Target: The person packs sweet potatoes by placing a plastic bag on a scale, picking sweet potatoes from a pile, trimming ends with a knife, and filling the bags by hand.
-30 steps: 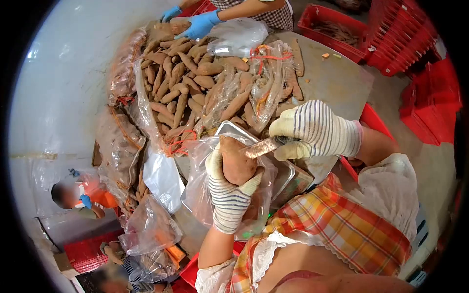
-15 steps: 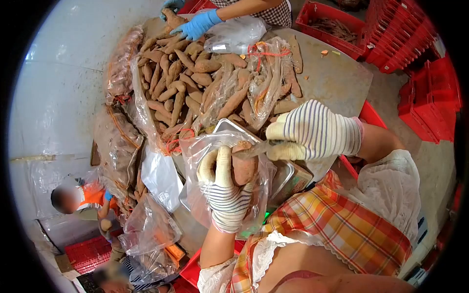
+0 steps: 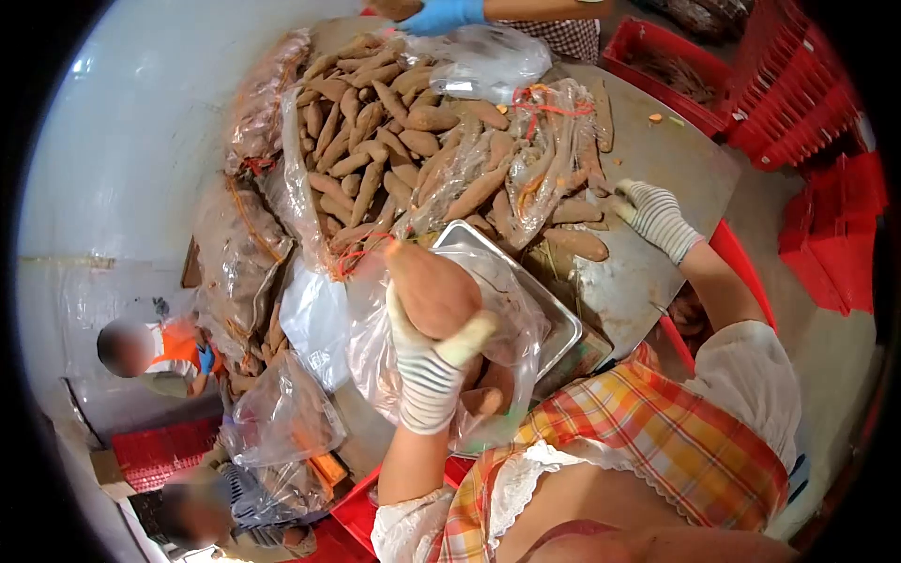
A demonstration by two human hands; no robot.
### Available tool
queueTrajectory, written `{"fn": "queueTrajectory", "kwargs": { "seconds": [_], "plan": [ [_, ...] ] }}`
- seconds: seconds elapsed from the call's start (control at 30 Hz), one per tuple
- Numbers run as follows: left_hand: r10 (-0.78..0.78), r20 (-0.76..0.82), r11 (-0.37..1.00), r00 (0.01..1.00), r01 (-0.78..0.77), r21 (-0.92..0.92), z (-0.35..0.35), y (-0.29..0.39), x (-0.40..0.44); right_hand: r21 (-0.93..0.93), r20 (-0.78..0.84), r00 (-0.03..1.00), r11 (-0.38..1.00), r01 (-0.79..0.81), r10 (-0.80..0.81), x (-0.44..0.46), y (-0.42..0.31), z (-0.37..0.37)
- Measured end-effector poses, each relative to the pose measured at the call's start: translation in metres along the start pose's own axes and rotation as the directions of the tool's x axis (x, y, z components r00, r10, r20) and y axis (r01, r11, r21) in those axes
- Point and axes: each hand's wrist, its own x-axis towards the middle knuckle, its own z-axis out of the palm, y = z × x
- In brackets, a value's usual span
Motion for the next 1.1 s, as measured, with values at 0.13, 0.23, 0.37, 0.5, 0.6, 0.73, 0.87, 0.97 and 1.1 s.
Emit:
{"fn": "queueTrajectory", "kwargs": {
  "seconds": [0.13,0.23,0.37,0.5,0.6,0.73,0.87,0.97,1.1],
  "plan": [
    [-0.368,0.288,0.485,0.884,0.447,-0.752,0.000,0.009,0.016,0.204,-0.433,0.897,0.959,0.198,-0.093,0.010,-0.004,0.008],
    [-0.470,0.297,0.219,0.831,0.435,-0.873,0.010,0.011,0.024,0.918,-0.112,0.993,0.379,0.118,-0.038,0.019,-0.043,0.014],
    [-0.346,0.502,0.159,0.792,0.577,-0.801,0.009,0.009,0.019,0.980,0.025,0.924,-0.174,-0.099,-0.382,0.013,-0.122,0.024],
    [-0.412,0.459,0.198,0.787,0.569,-0.798,0.000,0.010,0.015,0.689,0.224,0.776,-0.467,-0.554,-0.590,0.037,-0.122,0.036],
    [-0.503,0.393,0.237,0.770,0.560,-0.793,-0.014,0.002,0.009,0.603,0.393,0.839,-0.583,-0.544,-0.377,0.060,-0.118,0.036],
    [-0.476,0.412,0.195,0.777,0.550,-0.812,-0.033,-0.009,-0.003,0.633,0.201,0.837,-0.585,-0.507,-0.509,0.094,-0.113,0.025],
    [-0.503,0.333,0.212,0.798,0.488,-0.847,-0.047,-0.011,-0.015,0.579,0.261,0.897,-0.686,-0.440,-0.356,0.147,-0.123,0.014],
    [-0.479,0.309,0.178,0.822,0.436,-0.882,-0.060,-0.012,-0.024,0.712,0.247,0.954,-0.636,-0.297,-0.169,0.182,-0.134,0.008],
    [-0.508,0.237,0.165,0.828,0.363,-0.917,-0.075,-0.007,-0.036,0.788,0.331,0.943,-0.553,-0.271,0.010,0.219,-0.146,0.004]
  ]
}}
